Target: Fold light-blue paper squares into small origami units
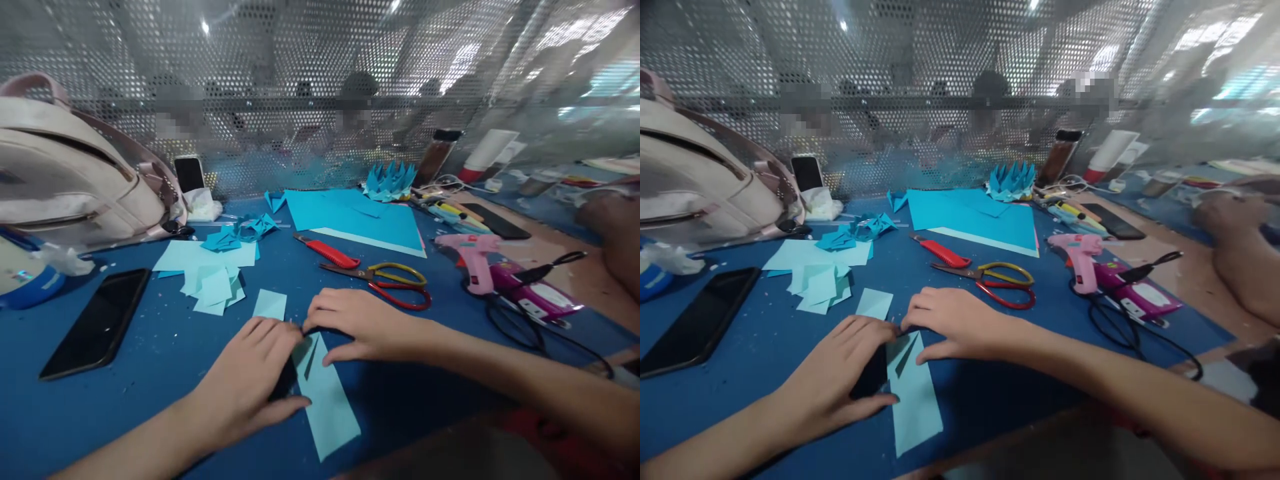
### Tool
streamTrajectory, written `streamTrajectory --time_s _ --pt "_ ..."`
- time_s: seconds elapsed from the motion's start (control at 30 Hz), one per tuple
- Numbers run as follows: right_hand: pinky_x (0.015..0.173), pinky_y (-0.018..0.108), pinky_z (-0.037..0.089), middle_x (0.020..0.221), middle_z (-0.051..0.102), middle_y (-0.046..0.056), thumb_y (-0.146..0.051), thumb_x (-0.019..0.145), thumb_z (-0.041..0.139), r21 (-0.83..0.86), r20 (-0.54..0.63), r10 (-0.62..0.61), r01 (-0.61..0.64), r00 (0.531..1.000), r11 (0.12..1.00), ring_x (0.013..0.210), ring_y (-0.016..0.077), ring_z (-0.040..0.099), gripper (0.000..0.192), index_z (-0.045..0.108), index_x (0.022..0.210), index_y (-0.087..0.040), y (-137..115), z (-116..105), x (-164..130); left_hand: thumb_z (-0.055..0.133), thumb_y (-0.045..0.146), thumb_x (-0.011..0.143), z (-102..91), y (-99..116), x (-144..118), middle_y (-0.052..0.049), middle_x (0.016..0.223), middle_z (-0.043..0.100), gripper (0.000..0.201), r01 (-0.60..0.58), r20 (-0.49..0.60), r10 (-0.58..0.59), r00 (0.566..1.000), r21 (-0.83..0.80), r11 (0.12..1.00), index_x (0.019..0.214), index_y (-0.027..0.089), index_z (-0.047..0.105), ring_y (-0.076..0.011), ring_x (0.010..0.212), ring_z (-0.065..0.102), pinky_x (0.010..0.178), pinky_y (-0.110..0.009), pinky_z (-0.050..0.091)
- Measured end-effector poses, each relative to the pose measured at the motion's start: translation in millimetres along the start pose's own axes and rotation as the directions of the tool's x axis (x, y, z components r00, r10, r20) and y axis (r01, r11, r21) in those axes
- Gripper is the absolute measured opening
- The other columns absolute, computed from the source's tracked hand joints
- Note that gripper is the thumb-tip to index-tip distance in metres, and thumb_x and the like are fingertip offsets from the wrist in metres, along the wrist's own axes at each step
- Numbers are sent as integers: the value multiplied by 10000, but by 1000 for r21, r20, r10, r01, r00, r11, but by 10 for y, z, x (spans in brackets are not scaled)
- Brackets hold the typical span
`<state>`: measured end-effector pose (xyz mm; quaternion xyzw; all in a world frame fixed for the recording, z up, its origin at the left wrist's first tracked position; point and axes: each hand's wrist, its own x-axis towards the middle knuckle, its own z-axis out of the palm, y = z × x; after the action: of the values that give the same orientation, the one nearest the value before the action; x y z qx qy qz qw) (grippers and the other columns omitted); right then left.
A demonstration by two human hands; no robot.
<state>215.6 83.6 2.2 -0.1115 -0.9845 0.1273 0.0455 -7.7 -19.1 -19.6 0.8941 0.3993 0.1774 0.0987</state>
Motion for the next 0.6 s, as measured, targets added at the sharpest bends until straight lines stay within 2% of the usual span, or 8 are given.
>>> streamTrajectory --time_s 0.07,0.17,0.27,0.33,0.43,0.53,0.6 --pt "760 295 422 1015 631 81 -441 929 574 -18 -14 -23 23 1000 1000 923 208 541 328 625 1068 -149 8 18 23 699 357 832 14 -10 41 -92 1128 635 436 79 1 -80 997 -76 994 1172 170 500 -292 1018 568 824 -420 459" --pt "741 288 415 942 645 73 -392 956 547 -3 -59 -37 37 998 999 882 198 553 259 641 985 -152 24 45 64 606 167 852 50 -47 92 -48 1026 660 222 170 -79 -192 978 -221 960 1068 210 573 -259 954 591 810 -394 455" --pt "730 263 416 883 666 40 -276 964 545 163 -125 72 -51 990 985 850 172 585 150 648 921 -175 17 77 107 541 137 876 67 -97 140 -22 899 675 221 221 -178 -297 938 -351 910 1071 215 609 -194 807 614 729 -314 471" --pt "697 245 425 868 677 23 -233 945 560 359 -162 209 -139 964 923 797 153 607 91 625 981 -181 -2 108 127 523 158 903 54 -125 174 -12 846 671 253 234 -234 -341 910 -388 891 1132 210 619 -156 727 602 684 -271 473" --pt "636 224 430 858 681 4 -219 905 593 611 -201 350 -163 915 775 709 125 591 256 517 1147 -186 -29 161 125 485 176 936 23 -146 220 -15 808 652 261 231 -310 -380 871 -425 875 1103 204 684 -137 698 566 668 -251 459" --pt "607 217 419 838 667 -9 -212 864 634 688 -229 366 -116 902 716 680 112 555 330 472 1151 -192 -39 205 93 486 188 947 13 -146 242 -17 771 623 270 218 -334 -385 860 -442 870 1096 197 711 -135 696 546 648 -243 446" --pt "616 224 423 833 657 -8 -208 843 660 707 -248 355 -82 901 702 693 113 565 333 479 1122 -190 -37 225 72 564 214 920 21 -141 240 -19 798 622 254 202 -328 -372 868 -451 870 1134 205 701 -134 696 547 645 -242 453"
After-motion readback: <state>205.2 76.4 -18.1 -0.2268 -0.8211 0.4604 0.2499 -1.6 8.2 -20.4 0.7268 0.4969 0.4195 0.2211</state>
